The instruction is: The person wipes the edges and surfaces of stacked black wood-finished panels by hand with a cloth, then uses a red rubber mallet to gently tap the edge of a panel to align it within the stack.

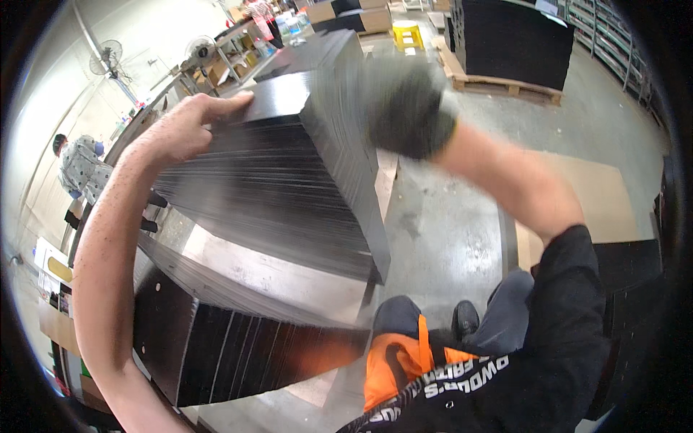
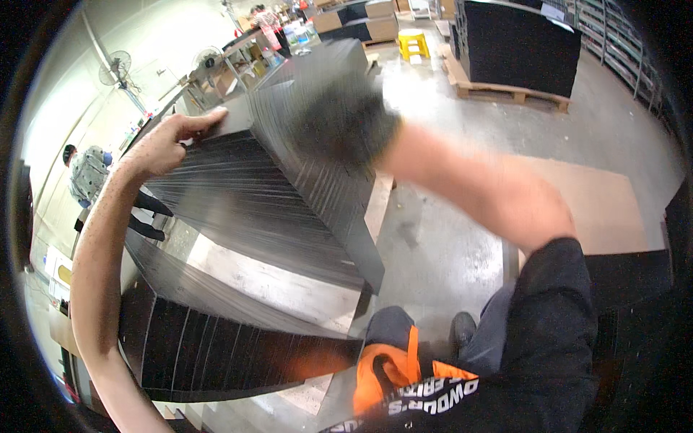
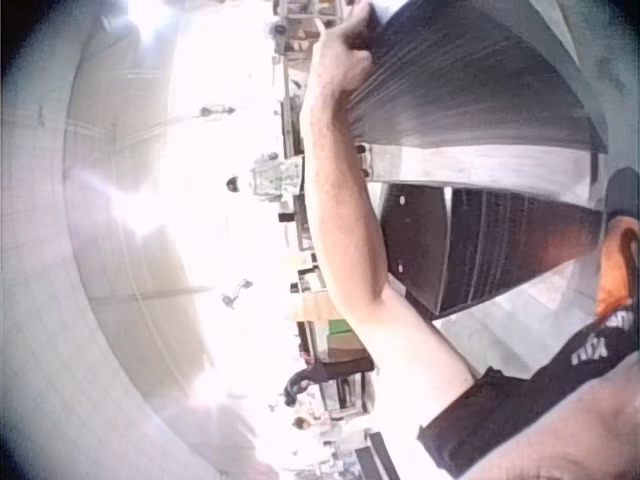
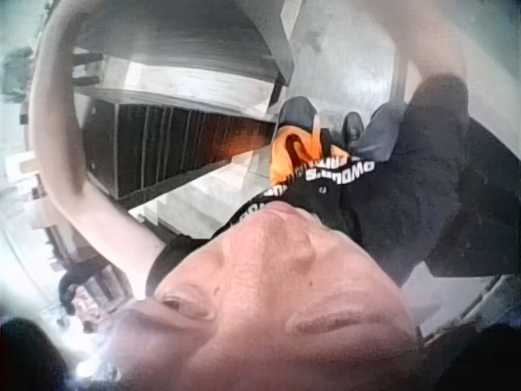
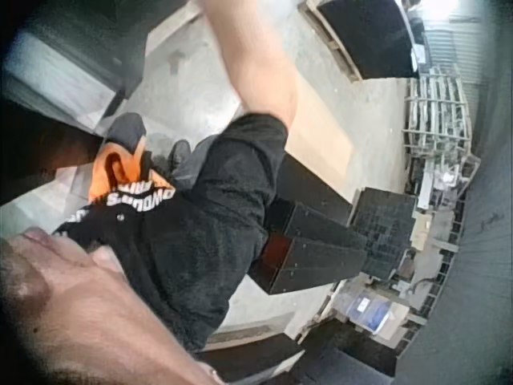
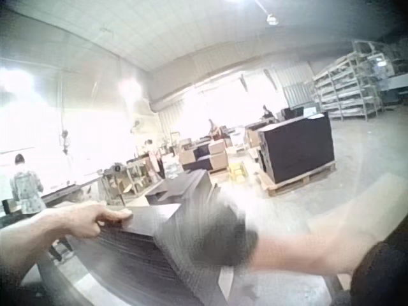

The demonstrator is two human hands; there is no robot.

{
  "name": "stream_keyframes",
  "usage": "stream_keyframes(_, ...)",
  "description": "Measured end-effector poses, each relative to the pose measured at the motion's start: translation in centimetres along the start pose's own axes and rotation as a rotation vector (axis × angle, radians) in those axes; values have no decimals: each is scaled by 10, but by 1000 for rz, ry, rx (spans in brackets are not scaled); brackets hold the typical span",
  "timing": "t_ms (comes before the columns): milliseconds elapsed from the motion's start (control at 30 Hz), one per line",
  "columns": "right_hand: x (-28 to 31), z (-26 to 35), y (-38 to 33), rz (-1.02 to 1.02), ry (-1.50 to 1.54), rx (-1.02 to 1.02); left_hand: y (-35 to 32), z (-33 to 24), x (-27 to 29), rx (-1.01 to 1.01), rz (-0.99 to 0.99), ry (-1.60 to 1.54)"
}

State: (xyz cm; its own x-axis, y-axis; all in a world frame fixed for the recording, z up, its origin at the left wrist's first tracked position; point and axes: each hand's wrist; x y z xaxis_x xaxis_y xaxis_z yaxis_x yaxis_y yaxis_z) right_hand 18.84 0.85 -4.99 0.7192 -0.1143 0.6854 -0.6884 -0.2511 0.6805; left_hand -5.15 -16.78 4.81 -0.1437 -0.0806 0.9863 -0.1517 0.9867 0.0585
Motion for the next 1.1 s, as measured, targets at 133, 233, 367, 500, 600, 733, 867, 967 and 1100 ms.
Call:
stream_keyframes(133,3,0,10,-150,-198,141,-5,3,0,42,10,-47)
stream_keyframes(233,-38,16,-37,-105,-280,196,6,5,-3,57,57,-107)
stream_keyframes(367,-29,-19,-10,-164,-390,187,6,-7,-6,25,-28,-29)
stream_keyframes(500,-39,-61,47,-366,24,65,-3,13,-4,68,-17,-168)
stream_keyframes(600,-59,3,-53,-183,-313,283,-1,4,-8,53,-30,-132)
stream_keyframes(733,-154,35,-166,489,218,110,2,10,-9,23,-56,-128)
stream_keyframes(867,-168,40,-177,470,85,153,5,14,-7,57,-5,-104)
stream_keyframes(967,-180,24,-167,417,93,232,7,17,-9,44,8,-125)
stream_keyframes(1100,-108,-25,-47,-210,-112,140,7,19,1,29,62,-131)
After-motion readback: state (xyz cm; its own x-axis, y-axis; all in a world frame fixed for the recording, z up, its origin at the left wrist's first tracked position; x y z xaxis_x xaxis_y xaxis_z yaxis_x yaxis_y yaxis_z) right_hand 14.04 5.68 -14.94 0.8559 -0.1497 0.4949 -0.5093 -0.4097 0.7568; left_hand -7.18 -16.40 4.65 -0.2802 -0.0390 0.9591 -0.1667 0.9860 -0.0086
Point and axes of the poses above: each hand's wrist, its own y-axis towards the middle knuckle, its own x-axis out of the back of the hand, z = x × y, and after that the axes turned 5 degrees about -y, right-handed
